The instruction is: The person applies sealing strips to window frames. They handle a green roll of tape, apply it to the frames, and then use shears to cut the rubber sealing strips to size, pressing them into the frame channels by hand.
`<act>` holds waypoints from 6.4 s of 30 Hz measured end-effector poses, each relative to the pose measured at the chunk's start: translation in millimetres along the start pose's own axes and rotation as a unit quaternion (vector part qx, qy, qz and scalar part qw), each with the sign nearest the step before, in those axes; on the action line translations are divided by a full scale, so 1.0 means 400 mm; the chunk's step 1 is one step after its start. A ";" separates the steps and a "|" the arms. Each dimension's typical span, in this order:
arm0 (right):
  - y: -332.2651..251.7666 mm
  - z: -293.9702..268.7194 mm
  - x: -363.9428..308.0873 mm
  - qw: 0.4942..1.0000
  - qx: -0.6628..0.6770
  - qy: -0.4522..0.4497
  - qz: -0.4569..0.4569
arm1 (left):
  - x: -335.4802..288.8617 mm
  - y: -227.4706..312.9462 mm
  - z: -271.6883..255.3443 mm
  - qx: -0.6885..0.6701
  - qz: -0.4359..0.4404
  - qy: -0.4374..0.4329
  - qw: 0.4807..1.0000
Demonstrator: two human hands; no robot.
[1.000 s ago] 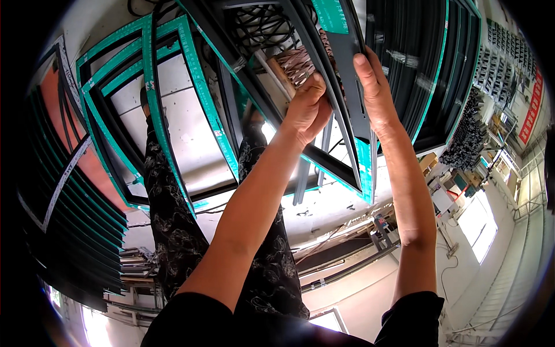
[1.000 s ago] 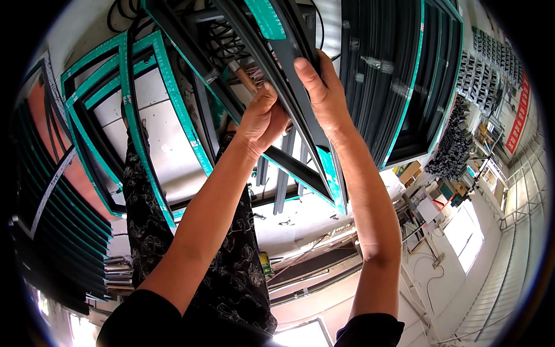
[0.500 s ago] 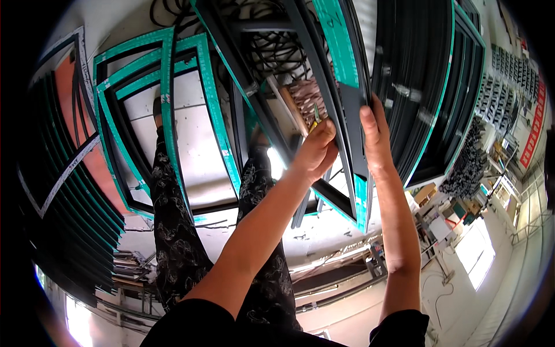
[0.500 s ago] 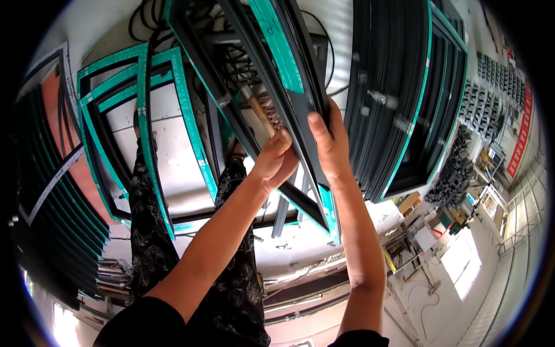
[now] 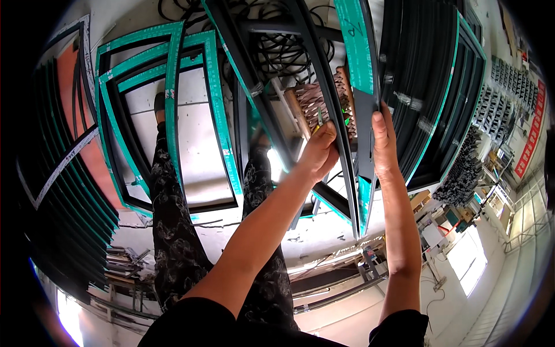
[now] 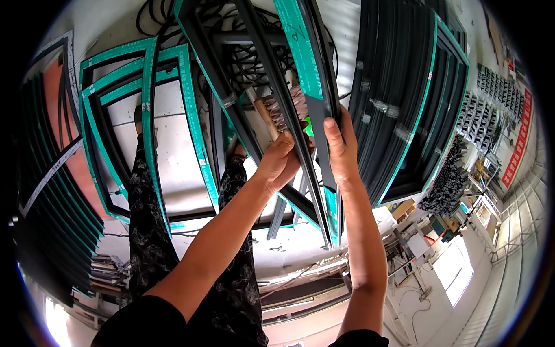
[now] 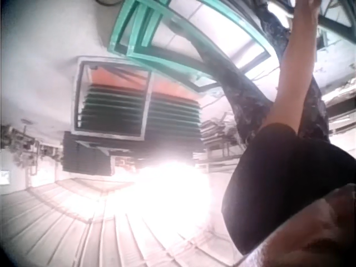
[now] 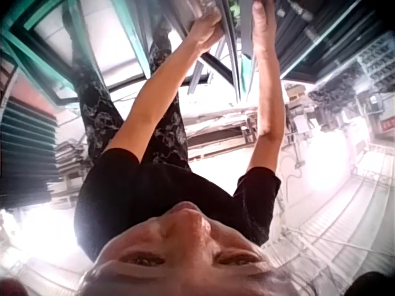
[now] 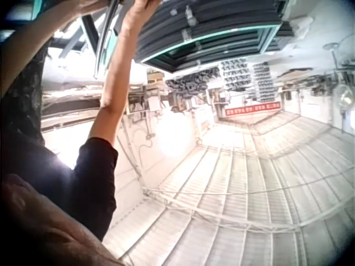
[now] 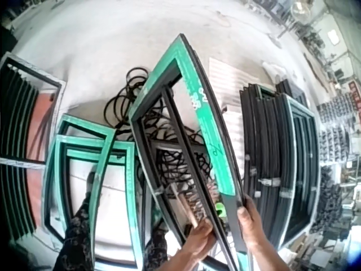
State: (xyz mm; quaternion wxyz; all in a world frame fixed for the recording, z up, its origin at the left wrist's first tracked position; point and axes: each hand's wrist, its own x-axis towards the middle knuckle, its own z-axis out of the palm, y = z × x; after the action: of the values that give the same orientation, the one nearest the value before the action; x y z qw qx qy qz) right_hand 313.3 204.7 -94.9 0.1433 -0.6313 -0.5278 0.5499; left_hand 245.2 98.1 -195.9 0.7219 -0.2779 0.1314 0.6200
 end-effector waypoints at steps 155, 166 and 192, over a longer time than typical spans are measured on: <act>0.001 0.025 -0.014 1.000 -0.013 0.017 0.009 | -0.004 0.010 0.055 0.224 -0.084 0.090 0.967; -0.025 0.033 -0.002 1.000 0.010 0.016 -0.001 | 0.022 0.008 0.094 0.127 -0.007 0.021 0.992; -0.017 0.063 -0.045 1.000 -0.011 0.015 -0.025 | -0.040 -0.020 0.134 0.055 0.063 0.099 0.992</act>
State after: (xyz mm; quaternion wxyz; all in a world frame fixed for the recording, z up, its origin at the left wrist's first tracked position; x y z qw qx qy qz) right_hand 291.5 182.7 -88.8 0.1575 -0.6276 -0.5471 0.5310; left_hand 241.5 114.4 -141.9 0.6789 -0.2887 0.2536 0.6257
